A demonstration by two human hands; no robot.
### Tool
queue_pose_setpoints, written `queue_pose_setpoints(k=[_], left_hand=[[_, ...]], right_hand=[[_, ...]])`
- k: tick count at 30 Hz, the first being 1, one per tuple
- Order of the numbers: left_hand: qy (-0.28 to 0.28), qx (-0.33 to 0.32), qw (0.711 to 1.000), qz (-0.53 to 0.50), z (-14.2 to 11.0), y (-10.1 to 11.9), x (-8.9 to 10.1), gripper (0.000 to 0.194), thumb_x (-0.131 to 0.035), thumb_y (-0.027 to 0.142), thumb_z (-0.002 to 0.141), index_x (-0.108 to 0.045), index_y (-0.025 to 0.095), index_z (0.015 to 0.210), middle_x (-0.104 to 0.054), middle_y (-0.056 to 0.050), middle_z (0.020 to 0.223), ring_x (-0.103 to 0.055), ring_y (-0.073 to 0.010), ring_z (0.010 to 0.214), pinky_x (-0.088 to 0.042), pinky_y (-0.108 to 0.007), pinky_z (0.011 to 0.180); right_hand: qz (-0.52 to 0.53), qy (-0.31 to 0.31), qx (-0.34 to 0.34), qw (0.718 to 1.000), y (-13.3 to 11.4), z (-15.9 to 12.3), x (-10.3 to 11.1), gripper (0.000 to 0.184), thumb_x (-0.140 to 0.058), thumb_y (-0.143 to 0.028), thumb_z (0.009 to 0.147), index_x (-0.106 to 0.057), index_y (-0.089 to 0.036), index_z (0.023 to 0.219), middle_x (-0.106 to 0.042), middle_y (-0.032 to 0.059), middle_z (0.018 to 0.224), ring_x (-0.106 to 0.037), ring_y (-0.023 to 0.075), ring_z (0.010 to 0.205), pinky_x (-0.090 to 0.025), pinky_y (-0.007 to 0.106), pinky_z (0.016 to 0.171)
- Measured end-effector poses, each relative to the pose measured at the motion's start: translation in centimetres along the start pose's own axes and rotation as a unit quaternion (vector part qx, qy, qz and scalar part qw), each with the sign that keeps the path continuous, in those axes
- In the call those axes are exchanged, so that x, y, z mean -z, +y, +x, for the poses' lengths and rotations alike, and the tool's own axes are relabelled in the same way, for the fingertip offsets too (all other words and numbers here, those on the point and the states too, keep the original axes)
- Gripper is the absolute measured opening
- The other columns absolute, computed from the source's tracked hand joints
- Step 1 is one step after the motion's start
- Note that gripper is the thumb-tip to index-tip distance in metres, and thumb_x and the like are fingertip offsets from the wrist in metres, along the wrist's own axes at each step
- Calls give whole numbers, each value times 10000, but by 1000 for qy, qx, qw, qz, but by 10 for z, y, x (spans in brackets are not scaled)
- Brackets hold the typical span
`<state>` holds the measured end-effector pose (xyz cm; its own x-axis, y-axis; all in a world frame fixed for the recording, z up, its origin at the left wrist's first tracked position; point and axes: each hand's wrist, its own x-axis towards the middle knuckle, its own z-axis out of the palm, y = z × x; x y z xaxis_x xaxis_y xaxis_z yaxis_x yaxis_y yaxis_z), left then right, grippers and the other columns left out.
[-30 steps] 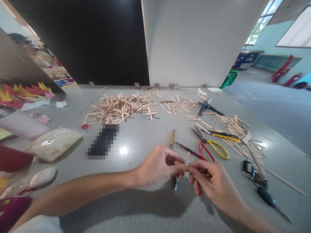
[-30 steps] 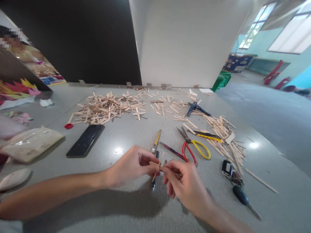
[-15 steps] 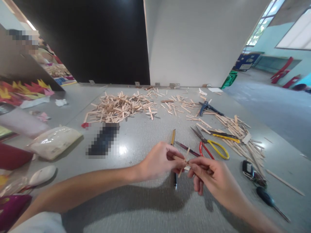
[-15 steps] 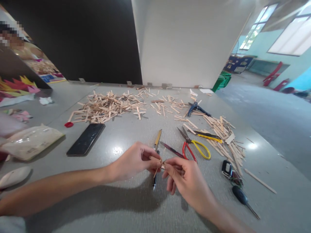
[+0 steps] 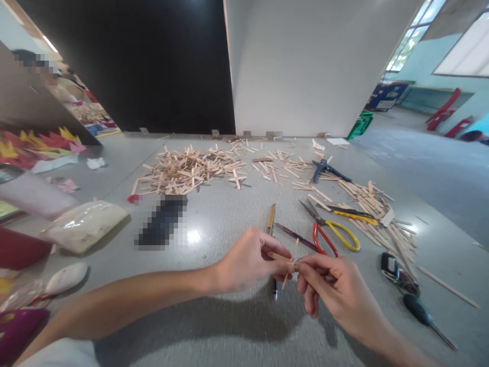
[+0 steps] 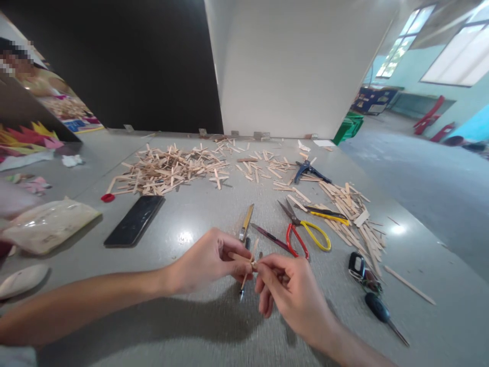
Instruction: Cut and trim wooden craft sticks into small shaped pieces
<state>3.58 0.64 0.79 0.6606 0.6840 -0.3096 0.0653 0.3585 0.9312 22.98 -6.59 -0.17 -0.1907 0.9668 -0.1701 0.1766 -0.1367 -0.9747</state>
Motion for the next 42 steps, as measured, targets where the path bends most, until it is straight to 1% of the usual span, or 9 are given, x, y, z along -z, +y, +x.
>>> queue_pose_setpoints(k=[9, 13, 22, 28, 31, 33, 35, 38, 42], left_hand=[[-35, -3, 999, 4, 5, -7, 7, 401, -962, 366, 674, -722, 154, 916, -754, 5, 743, -680, -128, 656, -533, -251, 685], [-48, -9, 999, 22, 5, -8, 8, 333, -911, 348, 728, -691, 158, 891, -740, 2, 734, -678, -133, 654, -533, -260, 671], [-47, -4, 998, 30, 4, -8, 6, 430, -922, 452, 738, -615, 182, 870, -694, 16, 696, -676, -141, 648, -541, -265, 649], [-50, -46, 996, 65, 8, -10, 9, 302, -883, 270, 774, -596, 187, 820, -657, 35, 719, -676, -131, 664, -498, -231, 623], [-150, -54, 987, 14, 10, -5, 16, 310, -879, 366, 863, -635, 181, 911, -681, 18, 803, -684, -116, 721, -523, -231, 697], [-269, -28, 962, -41, 14, 0, 24, 422, -830, 523, 924, -657, 188, 1112, -732, -31, 915, -743, -161, 801, -573, -296, 776], [-328, -13, 940, -91, 18, 3, 32, 562, -861, 567, 888, -631, 208, 1255, -755, -57, 998, -789, -226, 899, -601, -347, 803], [-366, 17, 925, -105, 23, 1, 38, 637, -954, 534, 782, -652, 208, 1238, -767, -65, 1022, -798, -293, 1023, -621, -357, 772], [-401, 12, 909, -112, 26, -5, 37, 618, -948, 514, 797, -623, 227, 1238, -794, -64, 973, -808, -300, 1052, -603, -308, 695]], right_hand=[[4, 1, -2, 1000, 1, 1, 1, 598, -643, -761, 940, -663, -187, 777, -640, 6, 616, -622, 122, 432, -505, 223, 435], [4, -7, -2, 1000, 4, 0, 2, 579, -653, -738, 945, -670, -181, 790, -631, -6, 641, -600, 99, 430, -466, 207, 424], [9, -25, -15, 1000, 3, 5, 5, 555, -662, -723, 946, -673, -181, 823, -616, -23, 653, -585, 92, 440, -451, 206, 432], [3, -41, -22, 999, 1, 5, 7, 490, -686, -644, 971, -674, -180, 814, -621, -26, 660, -593, 85, 453, -448, 190, 435], [1, -61, -33, 998, -6, 4, 13, 531, -707, -674, 946, -655, -179, 763, -614, -27, 625, -580, 80, 434, -429, 187, 431], [13, -88, -43, 995, -10, 3, 19, 561, -707, -715, 927, -657, -178, 772, -614, -27, 608, -565, 79, 411, -411, 188, 413], [38, -112, -47, 992, -13, 2, 23, 575, -708, -738, 915, -650, -181, 789, -615, -29, 605, -547, 75, 389, -400, 187, 391], [63, -136, -51, 987, -13, 0, 25, 572, -708, -738, 920, -623, -189, 783, -616, -27, 606, -537, 69, 384, -388, 177, 374], [90, -164, -54, 981, -10, -1, 22, 563, -712, -723, 928, -607, -194, 766, -615, -27, 595, -541, 68, 393, -381, 164, 365]])
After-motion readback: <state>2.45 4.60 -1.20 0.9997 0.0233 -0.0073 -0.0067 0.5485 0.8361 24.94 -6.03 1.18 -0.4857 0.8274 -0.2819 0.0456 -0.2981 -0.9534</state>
